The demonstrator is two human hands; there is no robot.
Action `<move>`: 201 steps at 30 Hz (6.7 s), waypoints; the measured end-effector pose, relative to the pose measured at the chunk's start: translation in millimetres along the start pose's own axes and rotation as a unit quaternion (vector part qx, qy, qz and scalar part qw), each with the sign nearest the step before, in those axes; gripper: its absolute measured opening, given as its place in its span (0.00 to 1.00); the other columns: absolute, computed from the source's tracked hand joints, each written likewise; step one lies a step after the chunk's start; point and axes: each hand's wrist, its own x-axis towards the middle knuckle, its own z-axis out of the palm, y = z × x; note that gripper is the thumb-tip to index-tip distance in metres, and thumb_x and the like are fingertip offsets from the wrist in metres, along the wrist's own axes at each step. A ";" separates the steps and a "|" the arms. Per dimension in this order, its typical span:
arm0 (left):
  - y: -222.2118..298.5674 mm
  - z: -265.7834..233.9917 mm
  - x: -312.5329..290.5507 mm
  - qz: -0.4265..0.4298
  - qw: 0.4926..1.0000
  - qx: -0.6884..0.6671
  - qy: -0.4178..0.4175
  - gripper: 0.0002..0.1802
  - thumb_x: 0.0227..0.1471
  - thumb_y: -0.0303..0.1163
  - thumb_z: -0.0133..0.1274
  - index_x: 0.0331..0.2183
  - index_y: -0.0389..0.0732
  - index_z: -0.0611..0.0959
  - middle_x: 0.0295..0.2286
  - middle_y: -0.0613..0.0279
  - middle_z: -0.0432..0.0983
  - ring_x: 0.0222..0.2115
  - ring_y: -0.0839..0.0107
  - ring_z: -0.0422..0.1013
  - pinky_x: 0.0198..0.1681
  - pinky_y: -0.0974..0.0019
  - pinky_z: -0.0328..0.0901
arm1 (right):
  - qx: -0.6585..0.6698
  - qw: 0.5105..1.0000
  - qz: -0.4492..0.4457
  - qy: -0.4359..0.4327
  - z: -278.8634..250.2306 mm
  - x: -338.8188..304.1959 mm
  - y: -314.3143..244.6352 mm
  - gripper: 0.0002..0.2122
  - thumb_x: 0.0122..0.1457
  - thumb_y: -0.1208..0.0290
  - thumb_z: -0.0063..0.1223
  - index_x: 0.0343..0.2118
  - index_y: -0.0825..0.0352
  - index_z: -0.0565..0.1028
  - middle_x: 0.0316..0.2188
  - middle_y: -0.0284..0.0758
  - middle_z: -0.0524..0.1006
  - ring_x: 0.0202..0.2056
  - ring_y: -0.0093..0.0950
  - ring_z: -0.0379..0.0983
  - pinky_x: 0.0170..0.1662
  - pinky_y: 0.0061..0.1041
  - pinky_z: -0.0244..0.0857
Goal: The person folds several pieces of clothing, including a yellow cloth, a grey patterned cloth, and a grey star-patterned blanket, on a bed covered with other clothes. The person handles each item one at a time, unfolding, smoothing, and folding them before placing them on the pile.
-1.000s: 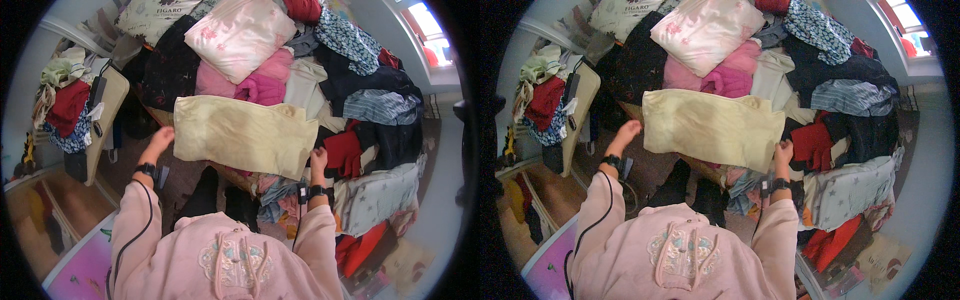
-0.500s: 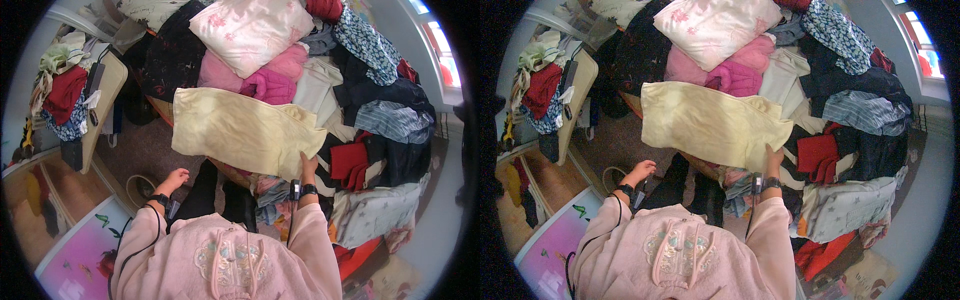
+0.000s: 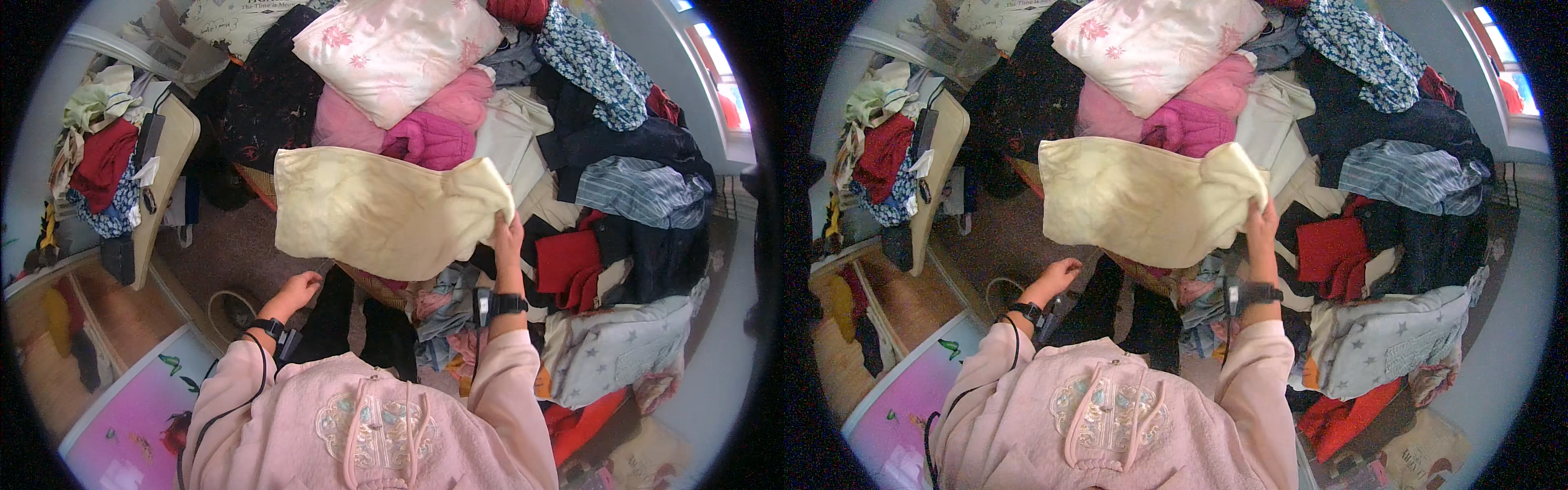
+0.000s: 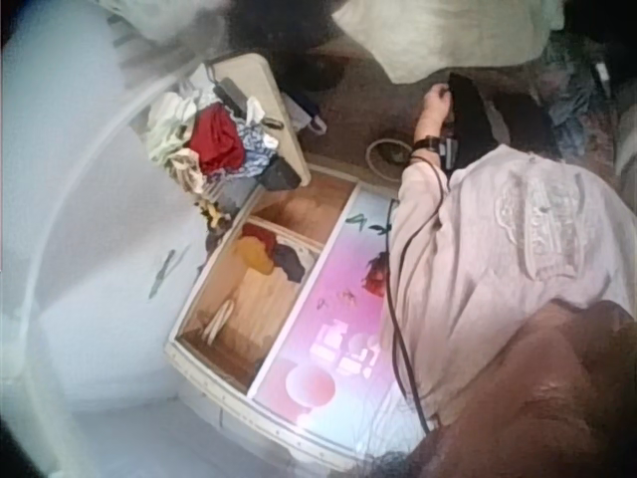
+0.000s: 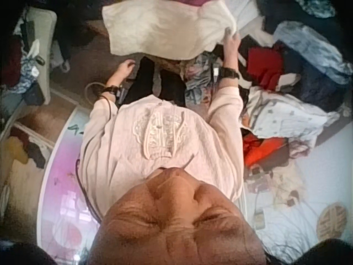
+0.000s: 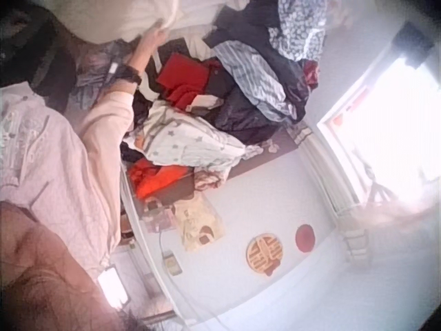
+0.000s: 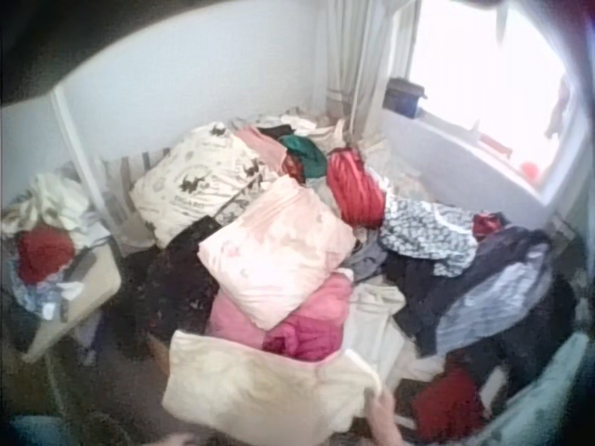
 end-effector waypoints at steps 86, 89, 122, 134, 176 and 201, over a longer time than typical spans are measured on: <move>44.6 103.6 33.3 -0.081 0.667 -0.740 0.025 0.21 0.50 0.29 0.49 0.47 0.38 0.68 0.44 0.61 0.68 0.45 0.69 0.65 0.48 0.67 0.59 | -0.352 0.926 -0.118 -0.066 210.9 -97.1 50.1 0.28 0.46 0.69 0.58 0.50 0.72 0.62 0.47 0.44 0.66 0.49 0.41 0.61 0.51 0.33 0.56; 50.5 90.2 26.5 -0.096 0.607 -0.788 -0.019 0.19 0.49 0.29 0.51 0.45 0.40 0.71 0.41 0.64 0.70 0.41 0.70 0.68 0.45 0.67 0.62 | -0.098 0.955 0.265 -0.095 198.4 -85.1 53.3 0.29 0.49 0.61 0.56 0.50 0.73 0.60 0.47 0.42 0.67 0.48 0.39 0.63 0.51 0.33 0.57; -4.7 -127.9 -110.4 0.056 0.839 -0.537 -0.064 0.18 0.54 0.34 0.45 0.46 0.39 0.69 0.40 0.61 0.69 0.40 0.72 0.67 0.43 0.70 0.62 | 0.388 0.894 -0.148 -0.169 206.1 7.9 -380.9 0.19 0.49 0.78 0.45 0.46 0.76 0.63 0.43 0.46 0.71 0.42 0.39 0.70 0.46 0.35 0.66; 5.2 -124.4 -38.0 -0.002 0.938 -0.335 -0.087 0.11 0.52 0.31 0.46 0.38 0.40 0.75 0.32 0.64 0.74 0.30 0.76 0.70 0.33 0.73 0.65 | 0.183 0.950 0.176 -0.183 155.1 -131.5 -109.7 0.11 0.55 0.72 0.44 0.41 0.67 0.68 0.34 0.37 0.76 0.32 0.28 0.73 0.33 0.23 0.68; -60.3 67.2 -49.2 0.089 0.973 0.203 -0.067 0.13 0.46 0.29 0.53 0.37 0.37 0.77 0.29 0.57 0.76 0.33 0.71 0.72 0.38 0.68 0.66 | 0.188 0.862 0.054 0.468 -224.7 -426.0 160.8 0.11 0.54 0.75 0.43 0.38 0.74 0.70 0.32 0.39 0.74 0.27 0.26 0.71 0.28 0.20 0.65; -26.4 102.9 -70.3 0.032 0.995 0.089 -0.032 0.14 0.50 0.29 0.50 0.41 0.39 0.73 0.32 0.59 0.75 0.30 0.73 0.71 0.32 0.71 0.66 | 0.675 0.610 -0.225 0.347 -453.9 -268.0 -73.6 0.08 0.50 0.71 0.56 0.29 0.60 0.68 0.18 0.25 0.67 0.17 0.19 0.56 0.21 0.18 0.55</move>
